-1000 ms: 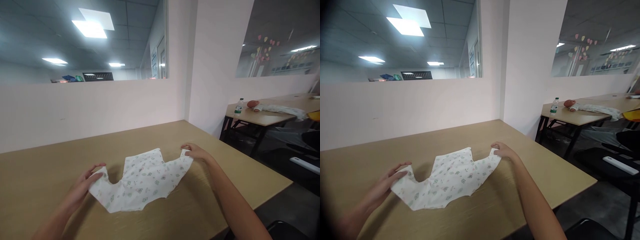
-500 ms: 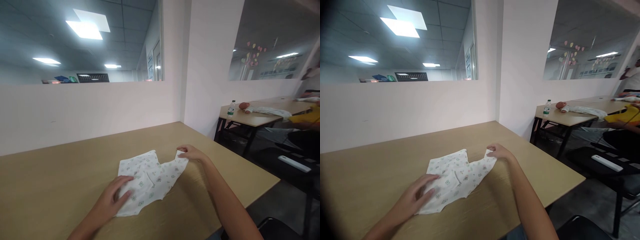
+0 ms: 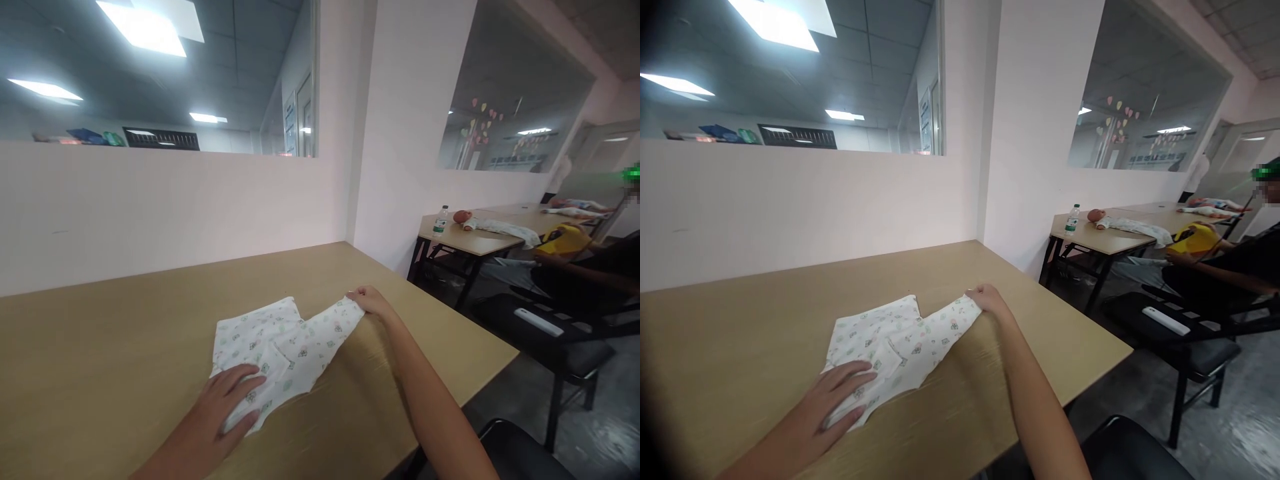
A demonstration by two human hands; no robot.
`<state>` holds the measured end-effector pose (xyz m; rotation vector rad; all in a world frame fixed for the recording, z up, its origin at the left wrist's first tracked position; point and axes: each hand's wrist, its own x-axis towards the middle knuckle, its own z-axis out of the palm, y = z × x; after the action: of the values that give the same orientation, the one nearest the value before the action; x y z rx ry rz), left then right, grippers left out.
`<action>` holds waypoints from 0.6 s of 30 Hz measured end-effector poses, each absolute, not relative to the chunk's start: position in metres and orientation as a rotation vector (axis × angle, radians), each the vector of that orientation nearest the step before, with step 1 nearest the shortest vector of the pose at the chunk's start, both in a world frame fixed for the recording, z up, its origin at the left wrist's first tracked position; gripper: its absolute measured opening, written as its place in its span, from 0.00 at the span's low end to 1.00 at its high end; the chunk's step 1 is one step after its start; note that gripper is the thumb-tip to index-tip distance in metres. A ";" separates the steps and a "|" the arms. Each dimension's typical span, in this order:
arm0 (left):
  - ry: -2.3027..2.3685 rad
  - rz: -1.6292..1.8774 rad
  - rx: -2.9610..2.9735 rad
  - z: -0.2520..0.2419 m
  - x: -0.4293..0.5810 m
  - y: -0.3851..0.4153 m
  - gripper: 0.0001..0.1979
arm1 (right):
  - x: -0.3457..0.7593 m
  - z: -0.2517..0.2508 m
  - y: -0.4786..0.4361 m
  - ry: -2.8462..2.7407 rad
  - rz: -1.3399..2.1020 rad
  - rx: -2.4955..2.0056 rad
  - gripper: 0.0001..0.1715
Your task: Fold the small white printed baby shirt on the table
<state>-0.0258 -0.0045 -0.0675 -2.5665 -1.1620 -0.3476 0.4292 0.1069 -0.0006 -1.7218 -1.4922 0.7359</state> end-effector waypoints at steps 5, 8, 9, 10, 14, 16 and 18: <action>-1.062 -0.395 -2.466 -0.065 -0.022 -0.006 0.29 | 0.440 0.005 0.095 -1.652 0.992 -1.779 0.29; -0.992 -0.441 -2.384 -0.061 -0.019 -0.008 0.29 | 0.445 0.008 0.091 -1.746 1.143 -1.723 0.27; -0.973 -0.453 -2.362 -0.060 -0.018 -0.008 0.29 | 0.445 0.009 0.091 -1.744 1.145 -1.705 0.26; -0.959 -0.463 -2.347 -0.058 -0.017 -0.009 0.29 | 0.445 0.009 0.091 -1.724 1.121 -1.697 0.24; -0.943 -0.497 -2.357 -0.051 -0.015 -0.010 0.28 | 0.438 0.011 0.093 -1.542 0.954 -1.661 0.16; -0.977 -0.489 -2.384 -0.049 -0.014 -0.012 0.27 | 0.434 0.011 0.095 -1.492 0.892 -1.644 0.17; -1.033 -0.464 -2.428 -0.048 -0.015 -0.012 0.26 | 0.432 0.010 0.098 -1.482 0.818 -1.670 0.17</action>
<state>-0.0151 -0.0125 -0.0482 -2.4284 -1.0330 -0.4635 0.4315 0.0979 0.0100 -1.6704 -1.4821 0.8185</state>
